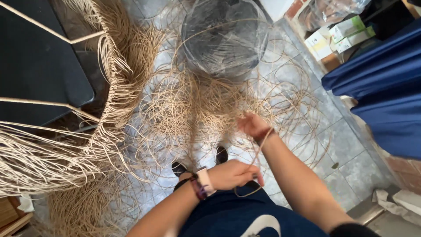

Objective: Weaving natural fiber strands onto a circular frame to create a lampshade.

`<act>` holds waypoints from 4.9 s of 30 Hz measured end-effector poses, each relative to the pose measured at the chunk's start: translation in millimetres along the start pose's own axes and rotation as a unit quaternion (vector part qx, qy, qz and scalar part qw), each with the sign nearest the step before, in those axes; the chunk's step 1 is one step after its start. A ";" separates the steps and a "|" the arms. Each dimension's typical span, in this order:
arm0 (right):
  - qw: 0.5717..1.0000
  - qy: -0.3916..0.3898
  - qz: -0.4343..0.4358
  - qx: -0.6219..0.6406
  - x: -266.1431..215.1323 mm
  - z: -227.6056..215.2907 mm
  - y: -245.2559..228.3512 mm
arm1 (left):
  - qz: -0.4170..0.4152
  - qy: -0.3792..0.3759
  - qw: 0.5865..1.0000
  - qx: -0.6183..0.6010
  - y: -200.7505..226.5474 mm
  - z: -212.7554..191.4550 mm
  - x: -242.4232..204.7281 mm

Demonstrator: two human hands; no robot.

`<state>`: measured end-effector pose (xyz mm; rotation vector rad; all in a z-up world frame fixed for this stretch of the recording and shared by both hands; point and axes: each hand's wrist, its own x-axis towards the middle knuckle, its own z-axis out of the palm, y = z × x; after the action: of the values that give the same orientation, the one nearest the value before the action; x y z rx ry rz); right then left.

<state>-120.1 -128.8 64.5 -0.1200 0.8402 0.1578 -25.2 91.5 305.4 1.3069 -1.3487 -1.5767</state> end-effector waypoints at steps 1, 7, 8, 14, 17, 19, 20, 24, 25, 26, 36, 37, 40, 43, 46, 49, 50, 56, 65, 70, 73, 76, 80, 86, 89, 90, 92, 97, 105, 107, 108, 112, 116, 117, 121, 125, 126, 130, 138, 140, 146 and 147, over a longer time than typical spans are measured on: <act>0.996 0.061 -0.062 0.002 32.4 -29.6 -13.5 | -0.004 -0.010 0.994 -0.106 -11.3 -1.5 -6.0; 0.927 0.067 -0.287 -0.232 -110.7 71.8 -10.3 | -0.160 0.201 0.891 -0.374 -106.6 -27.9 35.3; 0.881 0.033 -0.337 -0.329 -145.6 89.7 -0.8 | -0.175 0.186 0.850 -0.461 -141.3 -31.1 50.4; 0.863 -0.011 -0.224 -0.453 -230.4 68.7 65.9 | -0.202 0.194 0.832 -0.478 -153.4 -48.8 126.9; 0.860 0.010 -0.195 -0.472 -227.1 50.9 59.6 | -0.259 0.179 0.828 -0.463 -187.9 -48.7 135.8; 0.885 0.015 -0.166 -0.435 -192.7 26.1 57.7 | -0.273 0.224 0.909 -0.223 -187.1 -33.5 113.4; 0.907 0.022 -0.137 -0.398 -175.4 13.8 57.1 | -0.268 0.251 0.930 0.032 -186.7 -25.8 102.2; 0.971 -0.015 -0.005 -0.239 -81.7 34.5 31.7 | -0.130 0.282 0.943 0.118 -84.6 2.2 57.8; 0.986 -0.013 0.011 -0.168 -48.7 28.3 20.5 | -0.052 0.271 0.951 0.140 -88.2 10.2 55.9; 0.995 -0.011 0.028 -0.096 -15.7 22.7 9.5 | 0.028 0.259 0.952 0.162 -91.7 18.3 54.1; 0.878 0.167 -0.248 -0.375 -115.8 98.5 27.2 | -0.157 0.216 0.871 -0.412 -100.9 -23.1 37.2; 0.875 0.111 -0.246 -0.401 -152.6 113.2 43.5 | -0.169 0.214 0.825 -0.495 -93.8 -26.8 50.9; 0.898 0.014 -0.219 -0.381 -177.6 67.9 72.5 | -0.159 0.267 0.713 -0.628 -165.9 -27.3 126.6; 0.953 0.002 -0.157 -0.260 -161.6 36.2 70.7 | -0.107 0.342 0.726 -0.587 -112.8 -25.9 123.9; 0.988 -0.008 -0.095 -0.122 -111.7 36.8 39.0 | -0.065 0.338 0.834 -0.431 -39.2 -10.1 81.3; 0.994 -0.039 -0.095 -0.047 -79.9 64.9 2.4 | -0.030 0.266 0.904 -0.334 -34.7 11.1 49.9; 0.993 -0.030 -0.115 -0.025 -74.1 79.8 -7.2 | -0.017 0.214 0.931 -0.295 -40.2 17.6 38.7; 0.959 -0.009 -0.232 -0.163 -91.9 77.9 -2.4 | -0.188 0.226 0.836 -0.464 -38.9 -3.4 24.3; 0.919 -0.014 -0.234 -0.316 -181.1 84.8 70.9 | 0.005 0.382 0.780 -0.496 -5.6 -43.0 81.8; 0.976 -0.087 -0.145 -0.134 -86.1 63.9 -6.8 | -0.022 0.306 0.835 -0.458 -30.3 17.4 52.2; 0.980 -0.047 -0.170 -0.092 -37.7 43.6 -16.7 | -0.075 0.316 0.823 -0.467 -76.8 21.9 40.7; 0.964 -0.004 -0.230 -0.132 -99.9 91.6 16.4 | -0.116 0.328 0.792 -0.501 -76.1 -3.2 41.2; 0.833 0.003 -0.255 -0.492 -146.7 52.2 73.2 | -0.049 0.267 0.686 -0.675 -66.5 -34.0 78.8; 0.947 -0.042 -0.122 -0.294 -145.5 58.3 48.1 | 0.012 0.340 0.836 -0.430 1.1 -35.3 61.6; 0.981 -0.125 -0.091 -0.118 -97.2 84.8 -7.7 | -0.070 0.320 0.912 -0.246 -46.5 3.5 55.7; 0.980 -0.128 -0.092 -0.122 -76.6 75.4 -23.9 | -0.066 0.323 0.912 -0.244 -47.0 4.6 48.9; 0.983 -0.045 -0.179 -0.006 -35.7 53.5 -48.8 | -0.050 0.239 0.889 -0.386 -49.7 11.7 31.0; 0.875 0.056 -0.245 -0.414 -155.6 134.9 18.8 | -0.091 0.305 0.809 -0.495 -27.9 -29.0 50.2; 0.673 0.005 -0.191 -0.715 -178.8 66.6 62.2 | 0.051 0.364 0.742 -0.560 -32.6 -62.8 80.3; 0.792 -0.017 -0.174 -0.586 -190.2 124.1 37.0 | 0.046 0.369 0.842 -0.391 20.0 -46.6 49.0; 0.792 -0.017 -0.175 -0.585 -164.2 122.9 20.8 | 0.046 0.369 0.843 -0.390 1.2 -35.1 48.1; 0.948 -0.125 -0.189 -0.223 -74.5 106.5 -33.1 | 0.019 0.270 0.925 -0.266 -69.3 -2.7 41.5; 0.936 -0.043 -0.306 -0.166 -63.5 120.6 -18.6 | -0.046 0.363 0.903 -0.227 -71.0 8.7 24.5; 0.937 -0.042 -0.305 -0.166 -81.3 124.4 -3.4 | -0.047 0.363 0.902 -0.228 -65.6 -4.3 30.9; 0.872 -0.066 -0.320 -0.365 -126.6 96.6 46.8 | -0.004 0.355 0.767 -0.535 -45.3 -48.7 53.8; 0.839 -0.112 -0.249 -0.470 -143.2 69.8 65.2 | 0.063 0.388 0.713 -0.581 -67.1 -74.1 85.0; 0.839 -0.112 -0.248 -0.472 -141.0 72.8 56.9 | 0.064 0.388 0.712 -0.582 -57.3 -65.1 79.2; 0.854 -0.058 -0.242 -0.456 -120.3 111.0 28.7 | 0.024 0.388 0.820 -0.420 -53.0 -20.7 52.8; 0.940 0.009 -0.225 -0.255 -42.9 138.9 -20.2 | -0.040 0.323 0.902 -0.285 -114.2 18.3 27.8; 0.933 0.043 -0.264 -0.241 -62.1 145.0 -9.9 | 0.015 0.411 0.899 -0.149 -76.1 5.3 11.8; 0.857 0.079 -0.329 -0.389 -87.4 90.7 14.9 | -0.054 0.427 0.800 -0.418 -56.8 -12.5 23.8; 0.857 0.079 -0.329 -0.389 -92.7 81.8 23.9 | -0.054 0.428 0.800 -0.417 -65.4 -15.4 35.2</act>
<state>-125.7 -100.1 187.0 -1.1869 0.8120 -0.1747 -12.7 69.8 233.9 1.2337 0.0229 -1.1369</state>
